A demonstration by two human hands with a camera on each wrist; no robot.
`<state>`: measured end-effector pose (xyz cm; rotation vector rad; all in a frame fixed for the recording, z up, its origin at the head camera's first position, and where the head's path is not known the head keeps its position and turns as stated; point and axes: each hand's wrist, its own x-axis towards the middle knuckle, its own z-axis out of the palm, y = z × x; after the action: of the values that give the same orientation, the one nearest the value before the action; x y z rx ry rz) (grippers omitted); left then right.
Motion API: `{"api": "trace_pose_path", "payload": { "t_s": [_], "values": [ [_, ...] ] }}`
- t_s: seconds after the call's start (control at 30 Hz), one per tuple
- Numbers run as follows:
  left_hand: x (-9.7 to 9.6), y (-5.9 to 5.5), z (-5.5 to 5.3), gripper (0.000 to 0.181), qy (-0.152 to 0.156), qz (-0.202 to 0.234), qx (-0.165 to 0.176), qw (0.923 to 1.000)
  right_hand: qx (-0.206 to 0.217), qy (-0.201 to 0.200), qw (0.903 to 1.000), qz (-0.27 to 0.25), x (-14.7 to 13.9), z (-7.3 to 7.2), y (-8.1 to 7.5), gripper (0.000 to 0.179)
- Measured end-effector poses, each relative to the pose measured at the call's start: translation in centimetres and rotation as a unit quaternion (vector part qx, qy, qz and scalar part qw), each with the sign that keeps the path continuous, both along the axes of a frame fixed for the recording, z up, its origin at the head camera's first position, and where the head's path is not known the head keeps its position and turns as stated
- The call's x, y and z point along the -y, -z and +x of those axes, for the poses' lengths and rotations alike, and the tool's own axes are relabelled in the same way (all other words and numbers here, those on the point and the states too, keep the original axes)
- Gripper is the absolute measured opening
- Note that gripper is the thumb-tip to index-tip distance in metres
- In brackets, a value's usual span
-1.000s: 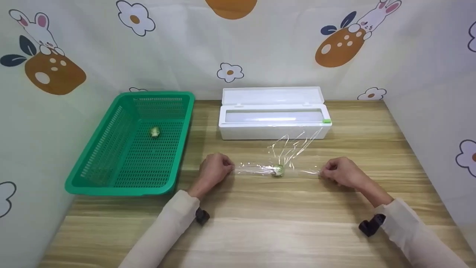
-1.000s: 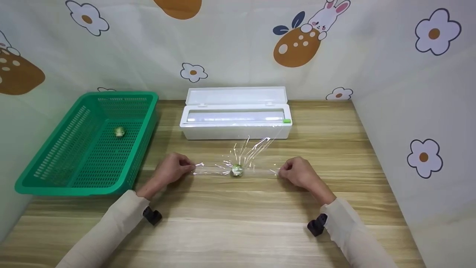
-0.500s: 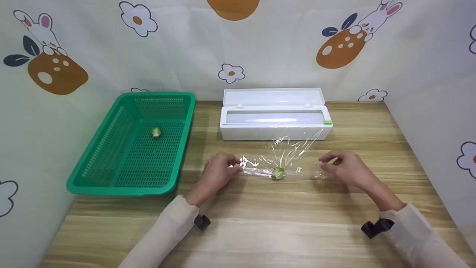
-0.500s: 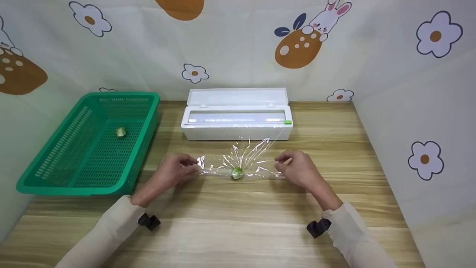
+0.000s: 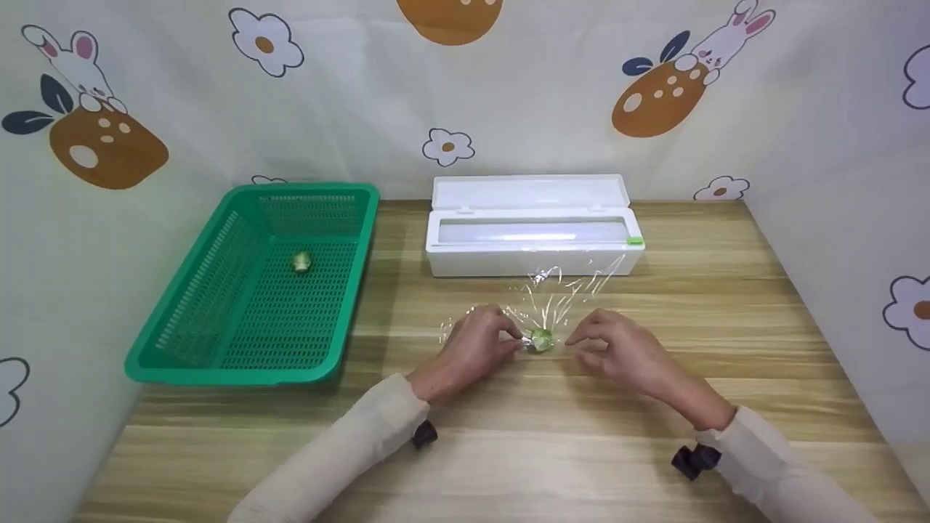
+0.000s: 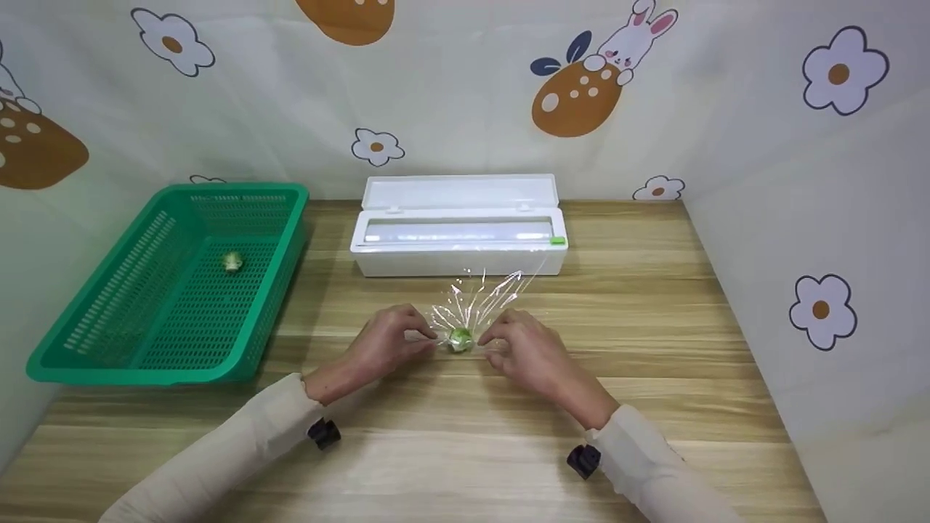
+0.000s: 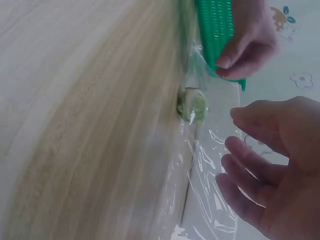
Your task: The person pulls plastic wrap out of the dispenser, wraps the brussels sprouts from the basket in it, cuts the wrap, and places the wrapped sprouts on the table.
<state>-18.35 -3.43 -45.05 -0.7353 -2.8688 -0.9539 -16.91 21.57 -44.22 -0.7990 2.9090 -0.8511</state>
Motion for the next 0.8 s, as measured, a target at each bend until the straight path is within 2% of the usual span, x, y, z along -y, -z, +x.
{"api": "trace_pose_path", "payload": {
  "t_s": [0.13,0.33,0.53,0.63,0.8],
  "values": [
    [-0.6,0.4,-0.5,0.012,0.018,0.0,-0.01,0.9998,-0.015,-0.005,0.9993,0.032,1.1,-0.4,0.5,0.022],
    [-0.9,0.8,-1.2,0.015,0.053,0.005,0.005,0.9986,-0.038,-0.004,0.9984,0.041,1.9,-0.8,1.2,0.022],
    [-0.8,1.5,-1.7,0.014,0.08,0.007,0.009,0.9967,-0.014,0.008,0.9989,0.043,2.0,-0.9,1.6,0.027],
    [-0.8,1.7,-2.0,0.014,0.084,0.009,0.011,0.9964,-0.003,0.02,0.999,0.041,2.1,-1.2,1.7,0.033],
    [-1.1,1.9,-2.6,0.018,0.065,-0.007,0.013,0.9978,-0.005,0.029,0.9986,0.044,2.3,-1.9,1.8,0.042]
  ]
}}
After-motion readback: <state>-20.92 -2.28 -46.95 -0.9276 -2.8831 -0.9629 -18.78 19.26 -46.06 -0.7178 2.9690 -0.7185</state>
